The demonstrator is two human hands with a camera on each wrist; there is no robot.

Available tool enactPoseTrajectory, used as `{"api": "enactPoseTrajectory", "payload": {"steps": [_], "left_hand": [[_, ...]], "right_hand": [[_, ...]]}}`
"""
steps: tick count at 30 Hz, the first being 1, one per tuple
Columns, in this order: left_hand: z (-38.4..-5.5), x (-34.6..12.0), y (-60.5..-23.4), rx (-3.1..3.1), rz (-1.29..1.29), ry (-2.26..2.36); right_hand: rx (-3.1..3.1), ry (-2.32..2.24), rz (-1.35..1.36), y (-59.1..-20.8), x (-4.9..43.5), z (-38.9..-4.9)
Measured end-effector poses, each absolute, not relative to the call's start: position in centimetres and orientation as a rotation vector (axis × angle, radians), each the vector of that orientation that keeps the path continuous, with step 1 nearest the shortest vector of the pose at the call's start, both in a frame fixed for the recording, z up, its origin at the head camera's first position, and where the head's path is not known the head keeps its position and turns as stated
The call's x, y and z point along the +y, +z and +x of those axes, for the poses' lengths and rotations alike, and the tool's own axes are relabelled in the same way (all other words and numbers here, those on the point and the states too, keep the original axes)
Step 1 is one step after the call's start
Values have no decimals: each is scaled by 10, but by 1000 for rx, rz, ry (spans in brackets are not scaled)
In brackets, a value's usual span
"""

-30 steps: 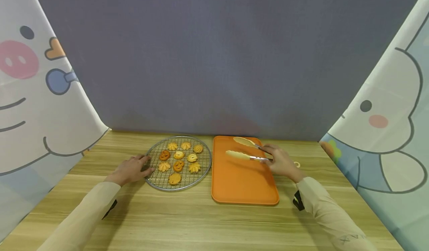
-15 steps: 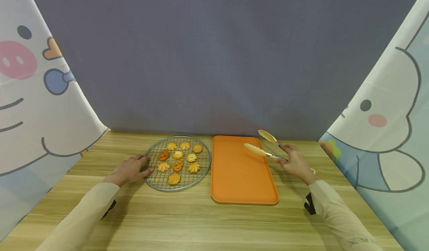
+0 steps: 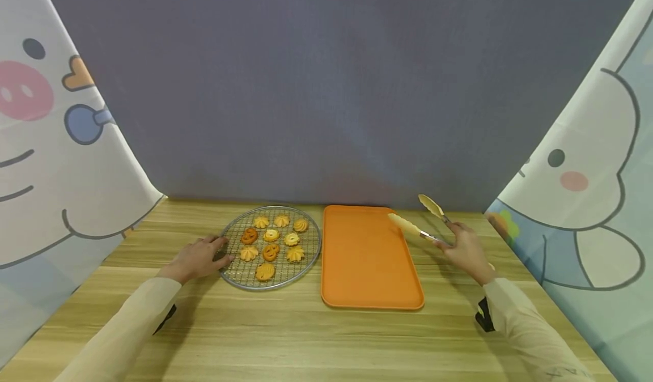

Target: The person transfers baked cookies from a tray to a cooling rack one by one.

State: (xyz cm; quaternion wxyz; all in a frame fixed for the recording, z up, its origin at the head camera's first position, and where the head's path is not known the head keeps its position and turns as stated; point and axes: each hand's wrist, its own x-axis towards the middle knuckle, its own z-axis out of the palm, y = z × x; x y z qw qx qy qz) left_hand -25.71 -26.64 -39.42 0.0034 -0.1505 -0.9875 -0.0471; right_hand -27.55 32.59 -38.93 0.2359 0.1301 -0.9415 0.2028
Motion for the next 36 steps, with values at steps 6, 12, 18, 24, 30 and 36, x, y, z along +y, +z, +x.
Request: {"api": "enactPoseTrajectory", "payload": {"steps": [6,12,18,24,30,36], "left_hand": [[-256,-268,-395,-3101,-468,-164],[-255,-268,-395,-3097,-475,-162],[-256,-267,-394,-3079,-479,-157],[-256,-266,-393,-3063,-494,-146],[-255,-265,-390,-3074,-491,-147],[-254,-265,-389,-3088,-488,-146]], "right_hand": [[-2660,606,264,-390,334,-269],[-2698,566,179,-391,341,-264],[-2737,488,146,-396,346,-261],[-2810,493,142,-401,347,-259],[-2827,485,163,-403,346,-258],[-2849,439,176,-406,344,-257]]}}
